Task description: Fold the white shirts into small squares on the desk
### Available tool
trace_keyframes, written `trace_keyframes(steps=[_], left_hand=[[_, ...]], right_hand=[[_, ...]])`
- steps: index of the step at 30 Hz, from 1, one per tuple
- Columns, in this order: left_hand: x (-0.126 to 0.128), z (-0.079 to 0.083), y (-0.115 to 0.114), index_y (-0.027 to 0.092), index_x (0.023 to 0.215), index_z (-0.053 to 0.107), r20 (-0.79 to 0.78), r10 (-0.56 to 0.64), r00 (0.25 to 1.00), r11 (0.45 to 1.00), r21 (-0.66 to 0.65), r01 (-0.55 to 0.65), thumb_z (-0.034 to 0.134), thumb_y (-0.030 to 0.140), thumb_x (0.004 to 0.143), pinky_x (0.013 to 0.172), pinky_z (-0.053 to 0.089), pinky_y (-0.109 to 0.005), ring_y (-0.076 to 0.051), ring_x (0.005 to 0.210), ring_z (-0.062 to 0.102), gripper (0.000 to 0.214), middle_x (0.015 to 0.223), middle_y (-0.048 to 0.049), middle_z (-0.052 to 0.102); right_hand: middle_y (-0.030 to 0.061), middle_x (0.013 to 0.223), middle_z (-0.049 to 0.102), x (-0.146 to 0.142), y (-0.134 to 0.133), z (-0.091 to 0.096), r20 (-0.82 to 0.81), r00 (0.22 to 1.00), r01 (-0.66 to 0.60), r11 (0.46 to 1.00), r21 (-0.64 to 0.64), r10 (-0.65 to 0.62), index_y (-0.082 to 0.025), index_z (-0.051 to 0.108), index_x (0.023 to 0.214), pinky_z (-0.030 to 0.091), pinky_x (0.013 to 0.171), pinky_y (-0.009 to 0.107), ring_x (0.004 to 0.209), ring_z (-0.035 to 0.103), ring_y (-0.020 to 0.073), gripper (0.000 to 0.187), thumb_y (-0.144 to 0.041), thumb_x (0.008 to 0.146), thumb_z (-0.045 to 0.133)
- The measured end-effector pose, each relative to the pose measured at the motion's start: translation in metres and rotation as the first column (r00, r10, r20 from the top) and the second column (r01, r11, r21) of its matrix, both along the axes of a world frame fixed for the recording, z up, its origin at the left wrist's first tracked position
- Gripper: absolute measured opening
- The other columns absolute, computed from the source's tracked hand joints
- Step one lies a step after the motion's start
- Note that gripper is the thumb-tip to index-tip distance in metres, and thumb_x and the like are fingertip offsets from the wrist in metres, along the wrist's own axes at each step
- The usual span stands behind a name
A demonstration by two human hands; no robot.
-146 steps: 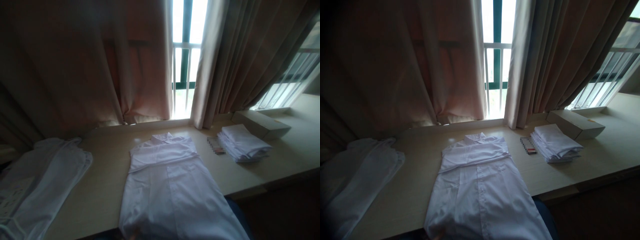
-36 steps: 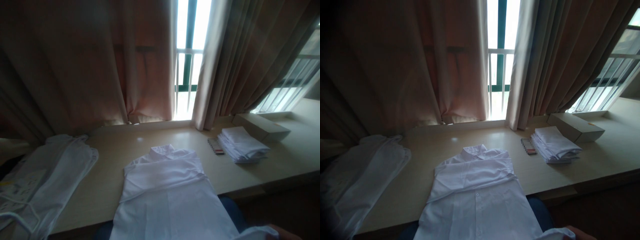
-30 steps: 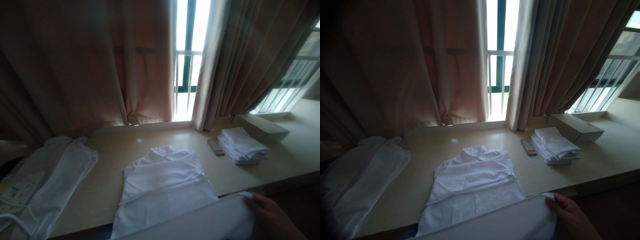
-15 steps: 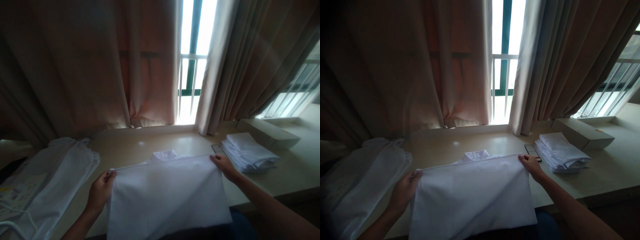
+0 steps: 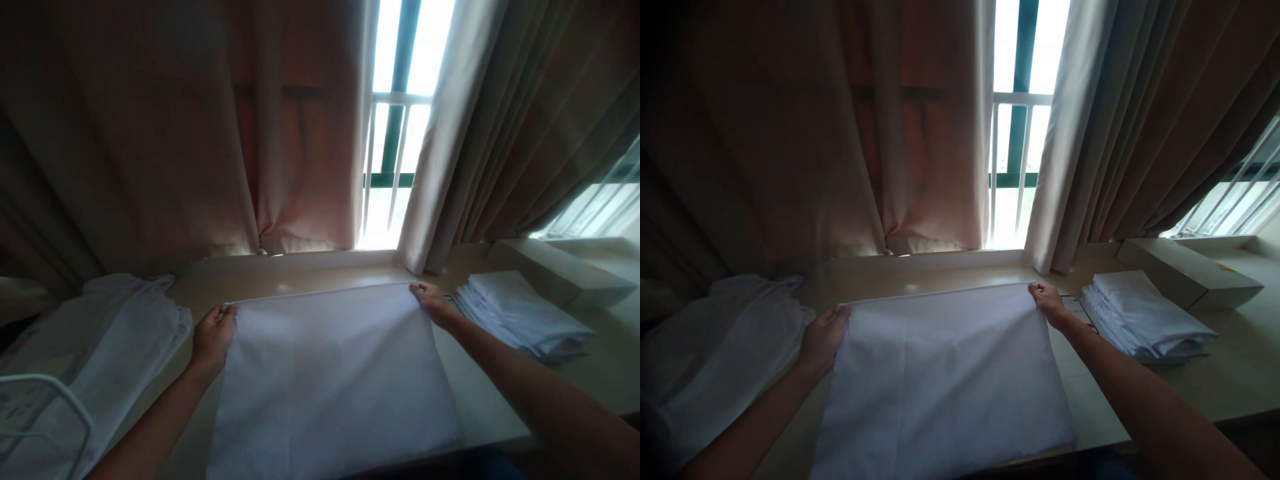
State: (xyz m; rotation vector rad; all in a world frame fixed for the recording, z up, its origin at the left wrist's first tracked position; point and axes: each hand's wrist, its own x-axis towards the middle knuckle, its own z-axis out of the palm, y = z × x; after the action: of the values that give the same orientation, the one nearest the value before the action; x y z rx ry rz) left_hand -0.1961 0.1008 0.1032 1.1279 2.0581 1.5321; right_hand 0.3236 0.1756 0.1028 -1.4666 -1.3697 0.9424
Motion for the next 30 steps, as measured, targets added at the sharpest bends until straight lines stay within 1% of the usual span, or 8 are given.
trace_keyframes(steps=[4,8,11,14,17,20,23,30], left_hand=[[-0.012,-0.004,0.045,0.016,0.089,0.065,-0.104,0.023,0.994,0.998,-0.05,-0.028,0.057,0.055,0.073,0.05,0.033,-0.021,-0.012,0.058,0.051,0.043,0.063,0.002,0.058],[-0.02,-0.033,0.074,0.015,0.084,0.066,-0.162,0.016,0.987,0.992,-0.118,-0.035,0.058,0.051,0.072,0.053,0.033,-0.022,-0.015,0.062,0.053,0.039,0.063,-0.0003,0.059],[-0.017,-0.063,0.084,0.014,0.086,0.066,-0.159,-0.001,0.987,0.985,-0.169,-0.026,0.057,0.05,0.072,0.056,0.037,-0.023,-0.017,0.068,0.057,0.039,0.071,-0.0039,0.064],[-0.012,-0.09,0.085,0.013,0.093,0.066,-0.113,-0.019,0.993,0.972,-0.234,-0.008,0.057,0.05,0.072,0.06,0.041,-0.024,-0.019,0.073,0.06,0.043,0.081,-0.0073,0.068],[-0.009,-0.107,0.079,0.012,0.098,0.067,-0.037,-0.05,0.998,0.951,-0.307,0.036,0.061,0.052,0.069,0.057,0.043,-0.026,-0.02,0.067,0.062,0.05,0.075,-0.0071,0.068],[-0.012,-0.113,0.071,0.01,0.1,0.066,0.029,-0.076,0.997,0.933,-0.35,0.082,0.072,0.049,0.059,0.055,0.045,-0.027,-0.021,0.064,0.063,0.057,0.072,-0.0071,0.069],[-0.017,-0.111,0.066,0.01,0.101,0.067,0.066,-0.09,0.994,0.931,-0.348,0.108,0.078,0.036,0.051,0.057,0.047,-0.027,-0.021,0.065,0.065,0.057,0.077,-0.0081,0.071],[-0.027,-0.106,0.054,0.013,0.106,0.065,0.05,0.001,0.999,0.961,-0.276,0.013,0.073,0.038,0.056,0.059,0.048,-0.026,-0.02,0.07,0.066,0.056,0.088,-0.0083,0.072]], right_hand=[[-0.0003,0.066,0.058,-0.008,0.039,-0.004,0.049,0.997,0.059,0.998,0.018,-0.06,-0.014,0.063,0.081,0.03,0.05,0.023,0.057,0.044,0.0117,0.045,-0.058,0.073,0.058],[-0.0012,0.061,0.055,-0.018,0.069,-0.028,0.069,0.993,0.096,0.995,-0.041,-0.093,-0.014,0.061,0.073,0.027,0.048,0.022,0.054,0.041,0.0101,0.038,-0.051,0.075,0.058],[-0.0014,0.06,0.054,-0.025,0.077,-0.051,0.061,0.994,0.093,0.988,-0.125,-0.086,-0.013,0.061,0.072,0.027,0.047,0.021,0.053,0.042,0.0095,0.034,-0.047,0.078,0.058],[-0.0004,0.064,0.058,-0.028,0.073,-0.07,0.037,0.997,0.08,0.97,-0.229,-0.073,-0.013,0.064,0.084,0.03,0.046,0.019,0.053,0.046,0.0089,0.033,-0.045,0.08,0.058],[0.0003,0.066,0.06,-0.025,0.063,-0.082,0.016,0.999,0.051,0.946,-0.319,-0.049,-0.014,0.065,0.097,0.032,0.045,0.018,0.05,0.047,0.0079,0.036,-0.043,0.077,0.065],[0.0012,0.065,0.061,-0.021,0.056,-0.088,0.006,0.999,0.032,0.931,-0.362,-0.032,-0.012,0.065,0.1,0.034,0.044,0.019,0.049,0.049,0.0089,0.038,-0.035,0.07,0.073],[0.0031,0.07,0.065,-0.019,0.056,-0.093,0.009,0.999,0.045,0.936,-0.35,-0.045,-0.011,0.065,0.103,0.041,0.049,0.021,0.055,0.057,0.0121,0.042,-0.019,0.064,0.076],[0.0039,0.079,0.068,-0.02,0.068,-0.102,0.078,0.993,0.102,0.966,-0.239,-0.086,-0.011,0.063,0.111,0.044,0.056,0.019,0.064,0.062,0.0124,0.046,-0.009,0.065,0.07]])
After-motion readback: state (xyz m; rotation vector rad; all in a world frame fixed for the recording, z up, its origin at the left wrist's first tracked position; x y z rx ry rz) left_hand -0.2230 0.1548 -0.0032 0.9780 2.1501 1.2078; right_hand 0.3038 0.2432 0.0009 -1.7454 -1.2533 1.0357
